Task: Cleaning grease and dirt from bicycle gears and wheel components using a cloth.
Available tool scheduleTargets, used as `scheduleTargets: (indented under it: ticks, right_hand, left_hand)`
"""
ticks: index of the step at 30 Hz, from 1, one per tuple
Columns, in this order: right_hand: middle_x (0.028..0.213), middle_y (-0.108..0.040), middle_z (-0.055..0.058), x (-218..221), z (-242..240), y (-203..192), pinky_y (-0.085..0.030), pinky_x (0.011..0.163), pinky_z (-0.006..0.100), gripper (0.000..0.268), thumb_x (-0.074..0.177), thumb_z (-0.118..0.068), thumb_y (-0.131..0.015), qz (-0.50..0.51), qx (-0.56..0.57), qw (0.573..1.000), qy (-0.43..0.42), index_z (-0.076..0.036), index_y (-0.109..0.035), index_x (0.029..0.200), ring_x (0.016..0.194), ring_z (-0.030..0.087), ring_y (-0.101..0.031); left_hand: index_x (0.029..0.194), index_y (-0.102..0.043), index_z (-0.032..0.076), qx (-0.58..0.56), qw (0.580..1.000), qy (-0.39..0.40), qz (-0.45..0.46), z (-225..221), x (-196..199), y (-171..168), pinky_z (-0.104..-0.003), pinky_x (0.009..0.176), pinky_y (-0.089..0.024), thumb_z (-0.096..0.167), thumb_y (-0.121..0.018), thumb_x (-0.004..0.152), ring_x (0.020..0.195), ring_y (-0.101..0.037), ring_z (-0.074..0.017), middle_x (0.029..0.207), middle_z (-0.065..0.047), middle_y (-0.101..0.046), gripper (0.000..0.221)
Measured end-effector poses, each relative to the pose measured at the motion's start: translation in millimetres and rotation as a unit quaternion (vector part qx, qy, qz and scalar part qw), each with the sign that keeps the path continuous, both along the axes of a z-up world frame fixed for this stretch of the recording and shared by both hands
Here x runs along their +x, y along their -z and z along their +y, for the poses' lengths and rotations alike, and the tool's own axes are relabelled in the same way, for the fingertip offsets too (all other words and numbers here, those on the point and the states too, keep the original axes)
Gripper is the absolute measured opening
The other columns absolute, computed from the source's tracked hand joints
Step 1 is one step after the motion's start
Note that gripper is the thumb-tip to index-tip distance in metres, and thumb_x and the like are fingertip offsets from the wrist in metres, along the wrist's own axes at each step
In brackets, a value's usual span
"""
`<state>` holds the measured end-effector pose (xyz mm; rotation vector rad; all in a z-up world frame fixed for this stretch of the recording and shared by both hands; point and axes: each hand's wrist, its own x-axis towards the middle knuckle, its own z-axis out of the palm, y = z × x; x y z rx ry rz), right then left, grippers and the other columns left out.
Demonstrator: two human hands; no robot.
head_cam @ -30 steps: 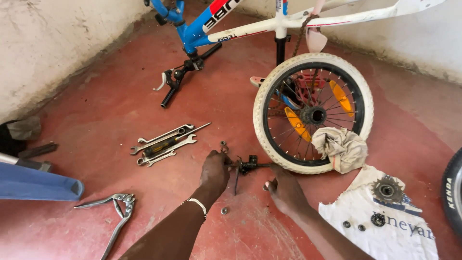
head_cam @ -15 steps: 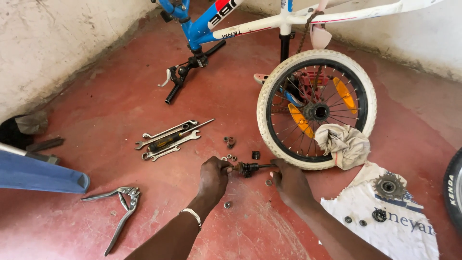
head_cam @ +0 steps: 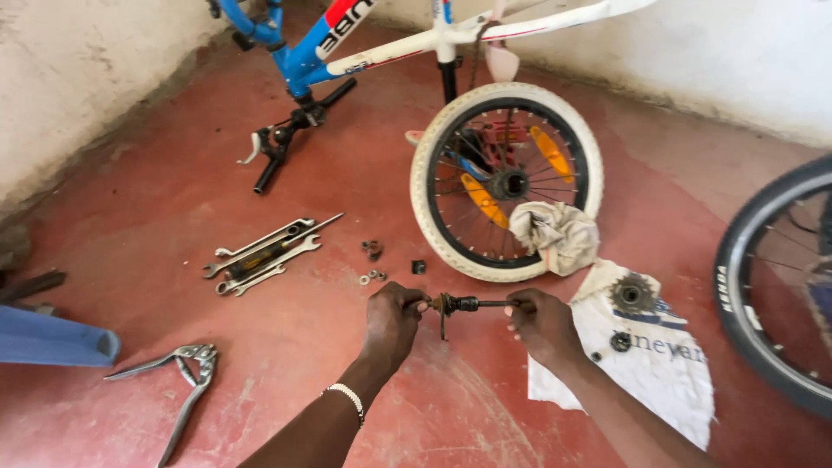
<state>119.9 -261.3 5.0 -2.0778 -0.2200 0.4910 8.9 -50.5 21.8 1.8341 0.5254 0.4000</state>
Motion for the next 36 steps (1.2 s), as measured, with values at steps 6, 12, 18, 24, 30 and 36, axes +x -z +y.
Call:
scheduleTargets:
  ticks: [6,12,18,24,30,36]
  right_hand:
    - [0.072,-0.066,0.022,3,-70,-19,-0.052,0.039,0.024,0.021,0.081,-0.002,-0.066,0.068,0.081,0.99,0.088,0.007,-0.065,0.1,0.051,0.022,-0.064]
    - [0.077,-0.065,0.029,13,-134,-10,-0.057,0.047,0.032,0.024,0.077,0.005,-0.07,0.024,0.13,0.98,0.146,0.012,-0.065,0.099,0.058,0.029,-0.066]
    - [0.077,-0.063,0.027,14,-175,2,-0.056,0.046,0.031,0.029,0.077,0.005,-0.069,0.034,0.13,0.969,0.208,0.014,-0.062,0.104,0.057,0.027,-0.064]
    - [0.07,-0.062,0.024,14,-189,20,-0.055,0.044,0.032,0.023,0.078,0.003,-0.069,0.023,0.124,0.967,0.222,0.01,-0.065,0.1,0.053,0.026,-0.063]
    - [0.068,-0.062,0.023,9,-191,18,-0.056,0.044,0.03,0.02,0.077,0.005,-0.07,0.056,0.079,0.974,0.203,0.007,-0.068,0.097,0.053,0.023,-0.062]
    - [0.069,-0.064,0.025,10,-192,13,-0.058,0.045,0.029,0.022,0.077,0.004,-0.069,0.06,0.049,0.978,0.191,0.006,-0.069,0.099,0.054,0.023,-0.064]
  left_hand:
    - [0.084,-0.074,0.003,0.0,0.998,0.066,0.009,-56,12,-19,-0.028,0.054,-0.055,0.009,-0.068,0.082,0.059,-0.065,-0.0212,0.07,-0.011,-0.056,0.008]
    - [0.083,-0.074,0.01,0.06,0.988,0.134,0.041,-107,39,-20,-0.027,0.056,-0.058,0.017,-0.071,0.08,0.064,-0.067,-0.0194,0.072,-0.008,-0.058,0.009]
    - [0.088,-0.074,0.01,0.061,0.977,0.186,0.084,-149,56,-4,-0.033,0.063,-0.06,0.017,-0.069,0.082,0.074,-0.067,-0.0274,0.075,-0.011,-0.059,0.01]
    - [0.089,-0.072,0.01,0.069,0.975,0.186,0.101,-163,65,21,-0.036,0.066,-0.058,0.013,-0.067,0.082,0.08,-0.067,-0.0301,0.077,-0.011,-0.06,0.01]
    - [0.086,-0.072,0.013,0.1,0.964,0.179,0.167,-168,67,50,-0.038,0.067,-0.058,0.016,-0.069,0.08,0.079,-0.067,-0.0297,0.076,-0.01,-0.061,0.008]
    - [0.091,-0.072,0.013,0.138,0.951,0.191,0.2,-173,68,34,-0.042,0.071,-0.058,0.017,-0.067,0.081,0.084,-0.067,-0.0321,0.08,-0.012,-0.062,0.011]
